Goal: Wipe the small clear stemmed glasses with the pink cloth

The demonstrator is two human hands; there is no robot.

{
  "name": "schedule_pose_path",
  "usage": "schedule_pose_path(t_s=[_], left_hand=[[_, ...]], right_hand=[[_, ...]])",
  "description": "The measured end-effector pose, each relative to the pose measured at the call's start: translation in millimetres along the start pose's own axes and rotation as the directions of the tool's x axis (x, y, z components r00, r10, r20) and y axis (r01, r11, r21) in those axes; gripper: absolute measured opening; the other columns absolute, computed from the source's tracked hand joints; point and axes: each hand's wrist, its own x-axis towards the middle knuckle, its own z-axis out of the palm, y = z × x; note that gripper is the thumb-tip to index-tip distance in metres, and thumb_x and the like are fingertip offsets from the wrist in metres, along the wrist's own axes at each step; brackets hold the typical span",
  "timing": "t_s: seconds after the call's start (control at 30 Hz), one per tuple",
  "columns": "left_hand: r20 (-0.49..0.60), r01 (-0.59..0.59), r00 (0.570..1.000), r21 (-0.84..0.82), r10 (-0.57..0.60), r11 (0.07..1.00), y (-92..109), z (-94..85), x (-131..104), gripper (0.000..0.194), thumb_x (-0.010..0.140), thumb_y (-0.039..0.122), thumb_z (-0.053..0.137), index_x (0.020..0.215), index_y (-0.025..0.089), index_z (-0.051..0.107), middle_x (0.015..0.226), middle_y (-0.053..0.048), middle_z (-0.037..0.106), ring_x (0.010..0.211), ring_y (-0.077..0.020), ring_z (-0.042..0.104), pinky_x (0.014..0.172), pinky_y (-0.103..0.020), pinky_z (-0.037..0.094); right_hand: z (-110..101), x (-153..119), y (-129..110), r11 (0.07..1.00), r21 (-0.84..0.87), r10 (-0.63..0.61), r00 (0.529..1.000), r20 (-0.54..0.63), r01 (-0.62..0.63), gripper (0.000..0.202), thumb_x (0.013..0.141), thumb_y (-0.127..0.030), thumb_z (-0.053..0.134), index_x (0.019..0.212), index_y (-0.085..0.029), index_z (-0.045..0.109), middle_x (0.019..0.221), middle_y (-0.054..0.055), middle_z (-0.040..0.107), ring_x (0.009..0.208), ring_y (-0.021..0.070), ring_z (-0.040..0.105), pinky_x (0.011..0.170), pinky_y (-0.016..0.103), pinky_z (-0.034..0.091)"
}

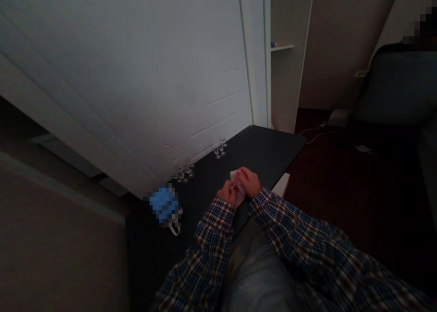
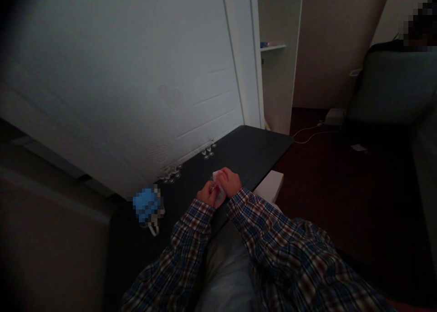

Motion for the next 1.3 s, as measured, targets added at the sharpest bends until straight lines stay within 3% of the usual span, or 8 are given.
schedule_pose_path(t_s=[0.13,0.33,0.57,0.9,1.13,1.3], left_hand=[[0.012,0.018,1.0,0.0,-0.018,1.0,1,-2.9,-1,0.024,0.083,0.029,0.034,0.097,0.02,0.051,0.082,-0.005,0.063,0.073,-0.0167,0.058,0.059,-0.022,0.036],[0.04,-0.045,0.998,0.047,0.043,0.998,3,-3.2,-3,0.024,0.082,0.03,0.035,0.095,0.02,0.053,0.079,-0.005,0.063,0.071,-0.0174,0.058,0.057,-0.023,0.035],[-0.066,-0.001,0.998,-0.036,-0.001,0.999,6,-3.7,-7,0.024,0.082,0.03,0.034,0.092,0.02,0.054,0.077,-0.004,0.063,0.068,-0.0153,0.058,0.055,-0.021,0.037],[0.026,-0.002,1.0,0.008,0.002,1.0,5,-5.2,-2,0.022,0.08,0.03,0.037,0.091,0.02,0.054,0.076,-0.003,0.063,0.069,-0.0167,0.058,0.055,-0.022,0.036],[-0.091,0.057,0.994,-0.096,-0.066,0.994,12,-5.5,-7,0.026,0.077,0.033,0.045,0.101,0.022,0.047,0.078,-0.003,0.065,0.066,-0.0162,0.06,0.054,-0.021,0.037],[-0.129,-0.014,0.992,-0.155,-0.006,0.988,9,-3.6,-7,0.032,0.082,0.043,0.035,0.102,0.022,0.046,0.067,-0.001,0.063,0.055,-0.0139,0.057,0.048,-0.02,0.033]], right_hand=[[-1,0,-1,1.0,0.006,0.005,1.0,0.002,-0.005,0.026,0.081,-0.034,0.032,0.075,-0.019,0.053,0.065,-0.002,0.055,0.06,0.0096,0.049,0.057,0.02,0.034],[-2,1,-2,1.0,0.02,0.013,1.0,-0.008,-0.013,0.027,0.081,-0.035,0.033,0.077,-0.019,0.054,0.067,-0.002,0.056,0.061,0.0092,0.049,0.057,0.019,0.034],[-2,0,-4,1.0,0.027,0.006,1.0,-0.011,-0.006,0.025,0.081,-0.034,0.034,0.079,-0.019,0.054,0.07,-0.001,0.058,0.063,0.0101,0.05,0.06,0.02,0.035],[-3,0,-5,1.0,-0.008,-0.027,0.999,-0.046,0.026,0.028,0.082,-0.036,0.032,0.08,-0.019,0.054,0.066,-0.001,0.055,0.058,0.0093,0.047,0.055,0.02,0.032],[-2,0,-3,1.0,-0.002,-0.021,1.0,-0.012,0.021,0.028,0.082,-0.037,0.033,0.08,-0.019,0.054,0.068,-0.001,0.057,0.061,0.0089,0.049,0.057,0.019,0.033],[-1,0,-1,0.999,0.021,-0.037,0.999,-0.001,0.037,0.029,0.083,-0.038,0.031,0.079,-0.019,0.053,0.067,-0.002,0.056,0.06,0.0083,0.049,0.056,0.018,0.033]])
